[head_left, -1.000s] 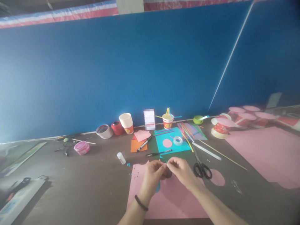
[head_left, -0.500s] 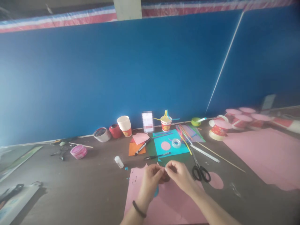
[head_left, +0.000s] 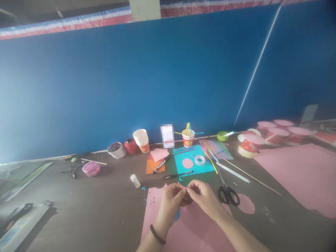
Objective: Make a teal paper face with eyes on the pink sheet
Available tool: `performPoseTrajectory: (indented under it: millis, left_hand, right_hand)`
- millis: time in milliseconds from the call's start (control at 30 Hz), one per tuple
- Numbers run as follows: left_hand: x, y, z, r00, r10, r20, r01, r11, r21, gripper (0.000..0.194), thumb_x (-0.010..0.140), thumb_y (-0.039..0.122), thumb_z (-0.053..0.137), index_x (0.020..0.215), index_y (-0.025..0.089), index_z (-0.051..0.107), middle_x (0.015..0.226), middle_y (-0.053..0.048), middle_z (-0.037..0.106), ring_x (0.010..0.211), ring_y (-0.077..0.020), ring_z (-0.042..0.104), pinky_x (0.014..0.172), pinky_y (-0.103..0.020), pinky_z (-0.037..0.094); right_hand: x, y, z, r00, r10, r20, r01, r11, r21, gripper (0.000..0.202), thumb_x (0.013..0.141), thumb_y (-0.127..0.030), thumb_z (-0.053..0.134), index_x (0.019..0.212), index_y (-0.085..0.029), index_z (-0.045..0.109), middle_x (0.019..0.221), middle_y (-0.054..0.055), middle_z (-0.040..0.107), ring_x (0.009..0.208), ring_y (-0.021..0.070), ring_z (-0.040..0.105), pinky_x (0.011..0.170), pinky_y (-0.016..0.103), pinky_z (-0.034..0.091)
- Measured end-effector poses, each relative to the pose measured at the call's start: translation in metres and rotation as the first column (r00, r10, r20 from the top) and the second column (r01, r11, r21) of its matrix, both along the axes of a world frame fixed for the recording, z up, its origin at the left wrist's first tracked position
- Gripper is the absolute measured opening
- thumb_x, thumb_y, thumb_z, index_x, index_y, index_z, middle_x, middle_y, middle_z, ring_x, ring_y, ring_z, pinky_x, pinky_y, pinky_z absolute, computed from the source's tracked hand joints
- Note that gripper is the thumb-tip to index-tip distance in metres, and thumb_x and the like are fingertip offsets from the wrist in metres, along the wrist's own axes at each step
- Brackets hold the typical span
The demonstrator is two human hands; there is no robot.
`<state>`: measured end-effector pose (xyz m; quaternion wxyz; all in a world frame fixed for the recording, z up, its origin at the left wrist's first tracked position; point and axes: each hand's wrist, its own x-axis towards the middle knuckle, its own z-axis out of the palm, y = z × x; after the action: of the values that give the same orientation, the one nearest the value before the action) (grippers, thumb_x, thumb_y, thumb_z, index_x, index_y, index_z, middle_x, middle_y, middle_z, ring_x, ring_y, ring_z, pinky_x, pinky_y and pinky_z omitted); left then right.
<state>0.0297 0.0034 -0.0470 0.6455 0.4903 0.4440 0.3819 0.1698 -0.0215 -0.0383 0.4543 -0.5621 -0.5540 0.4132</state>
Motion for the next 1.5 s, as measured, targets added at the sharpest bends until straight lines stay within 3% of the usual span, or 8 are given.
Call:
performPoseTrajectory:
  millis: [333,467,600,767,1067,1267,1400,1500]
  left_hand:
    - [0.001,0.0,0.002,1.0,0.017,-0.025,-0.017,1.0,0.007,0.025,0.072,0.038,0.064,0.071,0.013,0.059,0.063,-0.003,0.061,0.059,-0.0137,0.058,0.052,-0.022,0.046]
    - [0.0,0.002,0.0,0.998,0.031,-0.059,-0.029,0.999,0.025,0.026,0.074,0.038,0.063,0.071,0.013,0.06,0.067,-0.005,0.063,0.061,-0.0131,0.057,0.052,-0.021,0.045]
    - [0.001,0.001,0.001,0.998,0.046,-0.031,-0.045,0.999,0.008,0.025,0.074,0.037,0.063,0.069,0.014,0.058,0.07,-0.005,0.064,0.063,-0.013,0.057,0.052,-0.02,0.044]
    - [0.001,0.0,0.001,0.997,0.05,0.06,-0.047,0.998,-0.051,0.024,0.073,0.035,0.065,0.067,0.015,0.054,0.077,-0.007,0.065,0.066,-0.0137,0.058,0.052,-0.021,0.044]
    - [-0.005,0.003,-0.003,0.974,0.068,0.218,-0.046,0.994,-0.103,0.02,0.073,0.028,0.065,0.067,0.015,0.051,0.08,-0.008,0.064,0.065,-0.0127,0.057,0.052,-0.022,0.044]
    - [-0.006,0.003,-0.004,0.963,0.067,0.261,-0.029,0.989,-0.148,0.02,0.072,0.028,0.066,0.067,0.015,0.052,0.08,-0.007,0.064,0.064,-0.0117,0.056,0.052,-0.021,0.043]
    - [-0.006,0.003,-0.007,0.956,0.08,0.283,-0.029,0.983,-0.18,0.019,0.071,0.028,0.068,0.069,0.015,0.055,0.08,-0.006,0.064,0.064,-0.0108,0.056,0.052,-0.02,0.043]
    - [-0.006,0.003,-0.008,0.956,0.081,0.282,-0.025,0.98,-0.196,0.018,0.07,0.027,0.068,0.07,0.014,0.056,0.08,-0.007,0.064,0.063,-0.0105,0.056,0.052,-0.019,0.043]
  right_hand:
    - [0.002,-0.006,0.005,0.972,-0.008,0.236,0.0,0.999,0.033,0.011,0.079,-0.027,0.05,0.073,-0.019,0.054,0.065,-0.001,0.059,0.062,0.0137,0.055,0.058,0.022,0.04]
    - [0.035,-0.022,0.015,0.79,-0.125,0.6,0.149,0.989,0.01,0.014,0.081,-0.035,0.049,0.077,-0.023,0.056,0.07,-0.001,0.065,0.065,0.0173,0.06,0.058,0.025,0.038]
    - [0.077,-0.033,0.005,0.561,-0.1,0.822,0.356,0.925,-0.13,0.022,0.08,-0.04,0.048,0.068,-0.022,0.052,0.065,0.003,0.065,0.06,0.0215,0.062,0.049,0.026,0.03]
    - [0.099,-0.035,-0.013,0.499,-0.043,0.866,0.386,0.905,-0.178,0.026,0.082,-0.045,0.044,0.07,-0.022,0.048,0.063,0.004,0.063,0.058,0.0229,0.062,0.046,0.026,0.027]
    - [0.107,-0.033,-0.006,0.525,0.038,0.85,0.371,0.889,-0.269,0.032,0.078,-0.047,0.045,0.062,-0.022,0.055,0.062,0.007,0.062,0.055,0.0231,0.059,0.045,0.027,0.028]
    - [0.139,-0.05,-0.001,0.668,-0.048,0.743,0.395,0.869,-0.298,0.03,0.074,-0.044,0.051,0.058,-0.02,0.054,0.055,0.003,0.059,0.05,0.0169,0.053,0.046,0.024,0.027]
    - [0.149,-0.075,-0.004,0.892,-0.127,0.434,0.322,0.853,-0.411,0.034,0.074,-0.049,0.052,0.065,-0.017,0.057,0.05,-0.001,0.053,0.04,0.0088,0.04,0.042,0.022,0.022]
    - [0.133,-0.082,-0.004,0.996,-0.091,0.013,0.088,0.895,-0.438,0.037,0.075,-0.053,0.054,0.079,-0.017,0.061,0.063,0.001,0.059,0.038,0.0062,0.037,0.04,0.021,0.024]
